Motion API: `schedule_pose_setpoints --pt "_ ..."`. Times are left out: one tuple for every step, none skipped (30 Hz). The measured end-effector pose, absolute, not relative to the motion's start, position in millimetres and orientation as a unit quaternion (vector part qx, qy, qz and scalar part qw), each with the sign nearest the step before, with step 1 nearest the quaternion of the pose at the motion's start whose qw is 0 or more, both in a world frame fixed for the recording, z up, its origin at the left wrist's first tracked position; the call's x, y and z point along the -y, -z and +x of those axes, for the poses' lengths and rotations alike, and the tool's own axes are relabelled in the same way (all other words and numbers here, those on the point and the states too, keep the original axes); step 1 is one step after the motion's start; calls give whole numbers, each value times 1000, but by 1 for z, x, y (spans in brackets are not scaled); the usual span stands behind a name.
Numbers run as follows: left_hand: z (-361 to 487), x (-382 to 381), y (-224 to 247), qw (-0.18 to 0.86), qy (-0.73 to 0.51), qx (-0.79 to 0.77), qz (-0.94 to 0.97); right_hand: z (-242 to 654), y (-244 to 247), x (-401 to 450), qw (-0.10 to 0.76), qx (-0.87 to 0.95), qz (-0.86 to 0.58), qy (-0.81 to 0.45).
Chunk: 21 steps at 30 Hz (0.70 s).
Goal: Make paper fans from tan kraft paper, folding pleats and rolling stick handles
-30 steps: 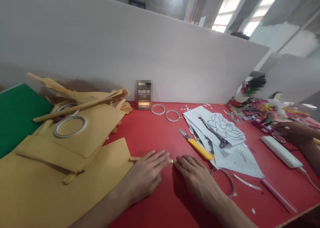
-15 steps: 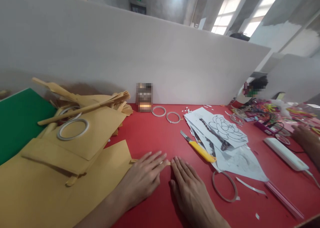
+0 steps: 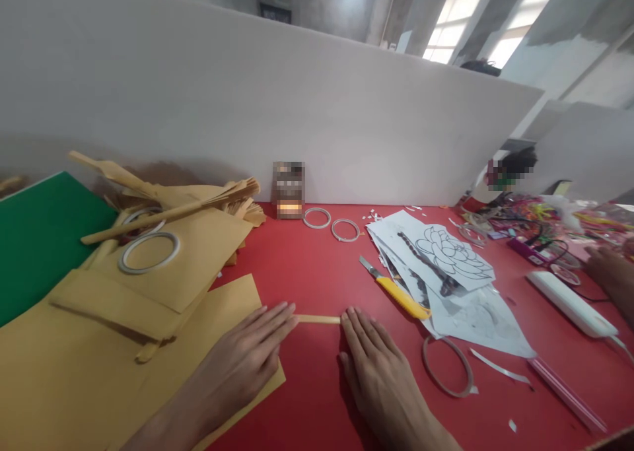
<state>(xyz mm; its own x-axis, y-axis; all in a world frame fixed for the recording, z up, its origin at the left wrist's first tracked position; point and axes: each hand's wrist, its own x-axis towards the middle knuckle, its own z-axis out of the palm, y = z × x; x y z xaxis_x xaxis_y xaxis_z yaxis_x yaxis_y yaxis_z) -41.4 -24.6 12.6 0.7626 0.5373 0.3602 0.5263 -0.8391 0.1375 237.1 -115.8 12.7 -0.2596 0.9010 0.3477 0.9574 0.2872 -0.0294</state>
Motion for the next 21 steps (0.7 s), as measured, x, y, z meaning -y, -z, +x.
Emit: schedule_pose_setpoints --pt "-44 25 -12 11 -191 -284 940 236 -12 115 148 789 -588 101" --pt "-46 25 -11 7 -185 -284 941 235 -11 115 146 787 -589 110" --pt "-48 25 -11 3 -182 -286 941 233 -10 114 144 784 -592 119" --pt "-50 25 -10 1 -182 -288 940 232 -9 114 143 779 -596 130" --pt "-52 25 -9 2 -186 -293 938 230 -8 113 143 775 -600 140" --pt "-53 26 -9 4 -192 -298 935 228 -8 111 142 771 -602 149" --pt "-54 26 -8 8 -197 -302 933 226 -8 109 141 770 -604 152" --pt "-55 27 -7 12 -201 -304 931 222 -8 106 138 768 -607 150" --pt "-55 28 -6 14 -204 -307 930 216 -9 102 133 767 -611 144" --pt "-56 29 -6 14 -204 -308 929 209 -10 97 127 766 -616 132" --pt "-56 30 -5 13 -204 -309 929 201 -11 91 121 768 -618 116" --pt "-56 30 -4 13 -204 -310 928 191 -13 86 113 774 -616 95" --pt "-56 31 -4 15 -204 -312 928 182 -14 81 110 788 -601 68" --pt "-56 31 -3 19 -204 -313 927 173 -15 76 110 809 -576 37" --pt "-56 31 -3 25 -205 -313 927 167 -17 73 108 824 -557 10" --pt "-56 30 -3 29 -206 -313 927 164 -18 71 107 835 -540 -15" --pt "-56 30 -3 31 -210 -314 926 165 -19 71 105 844 -525 -36" --pt "-56 30 -3 30 -213 -314 925 168 -20 72 104 848 -517 -52" --pt "-56 29 -4 24 -216 -314 924 174 -22 75 106 850 -512 -63" --pt "-57 29 -4 17 -216 -313 925 182 -23 78 110 849 -512 -69" --pt "-57 28 -4 9 -212 -311 926 192 -25 82 115 846 -516 -70"
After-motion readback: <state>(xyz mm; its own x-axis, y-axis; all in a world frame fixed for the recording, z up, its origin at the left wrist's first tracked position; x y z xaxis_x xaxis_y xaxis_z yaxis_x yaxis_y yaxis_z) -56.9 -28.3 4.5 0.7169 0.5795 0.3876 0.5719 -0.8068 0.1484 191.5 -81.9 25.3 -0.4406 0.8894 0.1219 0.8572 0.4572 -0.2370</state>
